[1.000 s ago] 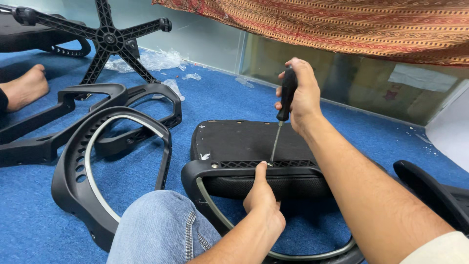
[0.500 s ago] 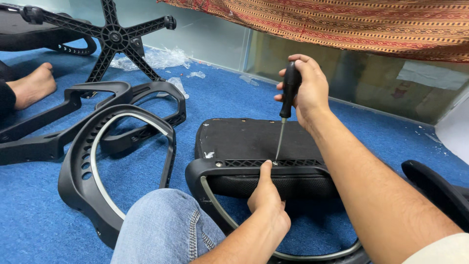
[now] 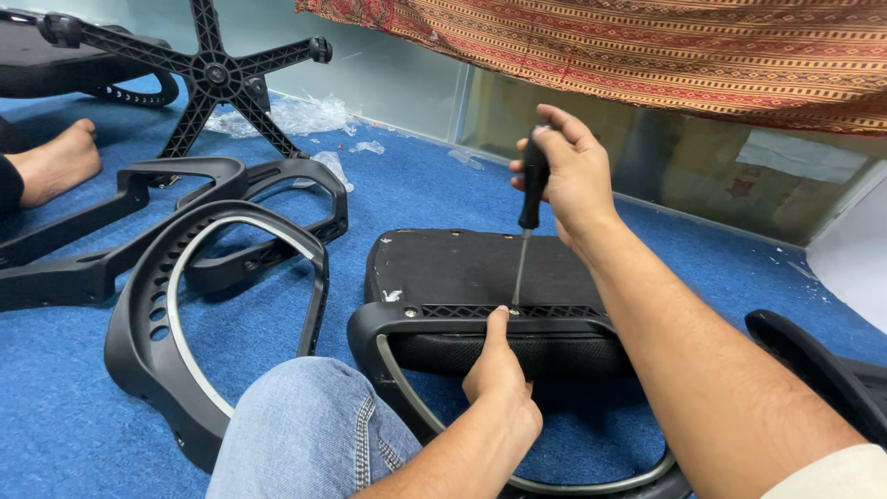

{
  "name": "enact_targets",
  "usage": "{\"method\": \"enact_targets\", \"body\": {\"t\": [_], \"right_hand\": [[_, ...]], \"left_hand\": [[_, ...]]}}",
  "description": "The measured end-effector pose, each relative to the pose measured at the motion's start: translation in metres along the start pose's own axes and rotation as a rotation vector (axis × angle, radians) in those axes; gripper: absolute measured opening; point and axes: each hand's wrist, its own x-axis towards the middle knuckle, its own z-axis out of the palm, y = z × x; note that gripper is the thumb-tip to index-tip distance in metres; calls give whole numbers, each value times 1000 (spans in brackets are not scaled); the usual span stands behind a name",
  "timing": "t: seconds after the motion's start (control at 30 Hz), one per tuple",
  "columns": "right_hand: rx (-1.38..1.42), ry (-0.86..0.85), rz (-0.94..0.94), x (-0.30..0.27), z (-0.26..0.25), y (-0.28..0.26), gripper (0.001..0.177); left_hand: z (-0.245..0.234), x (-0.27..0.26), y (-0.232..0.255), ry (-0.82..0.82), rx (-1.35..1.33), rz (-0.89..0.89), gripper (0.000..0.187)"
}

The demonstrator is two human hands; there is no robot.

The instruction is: The person uses a screwdriver to attach a black plastic armrest to the underside of a black office chair seat. They tighten multiple screws to secure the armrest in place.

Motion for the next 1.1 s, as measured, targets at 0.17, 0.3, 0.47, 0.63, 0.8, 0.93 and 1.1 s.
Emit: {"method": "enact_targets", "body": {"t": [0.17, 0.3, 0.47, 0.63, 0.8, 0.93, 1.1], "right_hand": [[64, 64, -5, 3, -7, 5, 23], [-118, 62, -109, 12, -16, 16, 25], [-100, 17, -124, 13, -21, 18, 33], [79, 15, -21, 0, -15, 7, 33], [81, 89, -13, -4, -13, 2, 25], [-109, 47, -123, 0, -17, 4, 27], [18, -69, -100, 5, -14, 7, 35]], "left_hand": [[0, 2, -1, 5, -12, 0, 59], [0, 8, -3, 10, 8, 3, 62], [0, 14, -5, 22, 39, 19, 64], [0, 13, -5, 12, 22, 25, 66], [0, 6, -3, 39, 41, 11, 64], [-1, 1, -1, 6, 25, -3, 62], [0, 5, -3, -28, -30, 31, 60]]}}
